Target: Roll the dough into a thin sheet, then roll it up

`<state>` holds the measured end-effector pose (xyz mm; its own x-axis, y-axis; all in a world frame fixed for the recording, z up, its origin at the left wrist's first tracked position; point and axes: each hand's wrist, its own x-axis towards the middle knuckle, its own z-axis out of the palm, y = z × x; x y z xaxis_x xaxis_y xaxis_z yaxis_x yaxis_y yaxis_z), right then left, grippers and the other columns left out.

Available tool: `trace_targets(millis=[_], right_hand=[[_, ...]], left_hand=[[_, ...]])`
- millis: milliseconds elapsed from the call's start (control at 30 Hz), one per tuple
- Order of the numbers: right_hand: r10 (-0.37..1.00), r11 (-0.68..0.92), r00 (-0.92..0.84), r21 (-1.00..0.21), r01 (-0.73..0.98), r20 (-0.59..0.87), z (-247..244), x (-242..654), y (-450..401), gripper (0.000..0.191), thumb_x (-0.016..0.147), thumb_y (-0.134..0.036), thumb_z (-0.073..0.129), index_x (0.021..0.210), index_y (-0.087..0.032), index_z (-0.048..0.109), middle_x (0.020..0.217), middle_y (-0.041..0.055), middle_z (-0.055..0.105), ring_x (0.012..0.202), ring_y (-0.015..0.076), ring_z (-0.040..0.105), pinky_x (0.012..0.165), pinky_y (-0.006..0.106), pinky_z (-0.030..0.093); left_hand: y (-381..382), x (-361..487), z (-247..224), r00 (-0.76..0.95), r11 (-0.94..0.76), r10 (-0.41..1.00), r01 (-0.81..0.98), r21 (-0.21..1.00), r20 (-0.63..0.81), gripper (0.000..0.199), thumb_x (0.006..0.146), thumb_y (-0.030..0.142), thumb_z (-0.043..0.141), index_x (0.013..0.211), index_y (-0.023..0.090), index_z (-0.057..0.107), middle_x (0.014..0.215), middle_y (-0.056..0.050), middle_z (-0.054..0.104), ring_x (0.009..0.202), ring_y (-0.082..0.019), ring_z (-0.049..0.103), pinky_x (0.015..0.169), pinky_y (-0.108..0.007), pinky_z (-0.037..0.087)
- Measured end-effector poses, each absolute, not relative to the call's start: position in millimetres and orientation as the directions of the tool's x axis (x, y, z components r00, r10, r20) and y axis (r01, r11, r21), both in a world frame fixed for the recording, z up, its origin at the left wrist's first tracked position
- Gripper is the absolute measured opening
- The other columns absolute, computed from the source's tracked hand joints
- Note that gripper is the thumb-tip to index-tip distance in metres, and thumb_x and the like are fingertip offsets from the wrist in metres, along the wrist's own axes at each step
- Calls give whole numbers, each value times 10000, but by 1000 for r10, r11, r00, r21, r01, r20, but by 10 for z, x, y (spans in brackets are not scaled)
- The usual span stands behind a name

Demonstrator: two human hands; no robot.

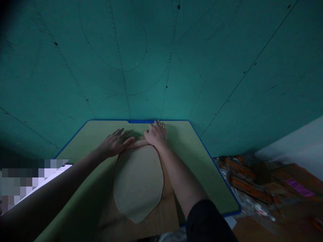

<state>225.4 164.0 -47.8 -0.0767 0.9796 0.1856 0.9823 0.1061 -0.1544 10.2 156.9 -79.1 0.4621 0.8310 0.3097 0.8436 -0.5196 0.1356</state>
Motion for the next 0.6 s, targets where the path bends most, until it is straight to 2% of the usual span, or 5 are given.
trace_targets(millis=[100,233,400,467,600], right_hand=[[980,124,-96,-154,980,174,-478,2267,1511,460,966,-317,446,1342,-142,645,1556,173,483,1467,296,395,1220,490,214],[977,170,-147,-153,973,151,-506,2336,1164,468,1021,-296,357,1379,-167,630,1579,126,466,1504,281,340,1245,501,148],[956,268,-233,-212,940,177,-570,2512,640,529,1064,-335,281,1501,-134,500,1562,98,493,1518,299,309,1245,496,188],[949,301,-263,-244,922,175,-603,2608,459,521,1060,-348,308,1510,-161,491,1575,89,475,1520,303,307,1237,516,216],[947,321,-295,-309,895,128,-639,2756,280,513,1061,-390,322,1491,-190,520,1614,100,404,1536,307,275,1232,570,211]], left_hand=[[1426,151,-752,429,-469,852,880,72,299,616,1008,602,352,1330,159,633,1413,-203,610,1411,-372,473,1140,-556,390],[1027,245,-652,425,-449,864,893,30,268,733,1001,632,337,1396,60,568,1476,-254,537,1433,-381,444,1162,-507,382],[391,328,-608,464,-485,836,874,1,292,748,1005,645,306,1383,48,553,1350,-236,641,1236,-345,623,1064,-483,477],[134,361,-632,480,-496,818,868,-36,317,699,1006,602,360,1401,52,534,1346,-231,644,1201,-345,640,1034,-490,497],[-263,435,-689,514,-516,791,852,-90,331,721,929,543,542,1436,32,501,1472,-264,536,1353,-409,526,1085,-537,466]])
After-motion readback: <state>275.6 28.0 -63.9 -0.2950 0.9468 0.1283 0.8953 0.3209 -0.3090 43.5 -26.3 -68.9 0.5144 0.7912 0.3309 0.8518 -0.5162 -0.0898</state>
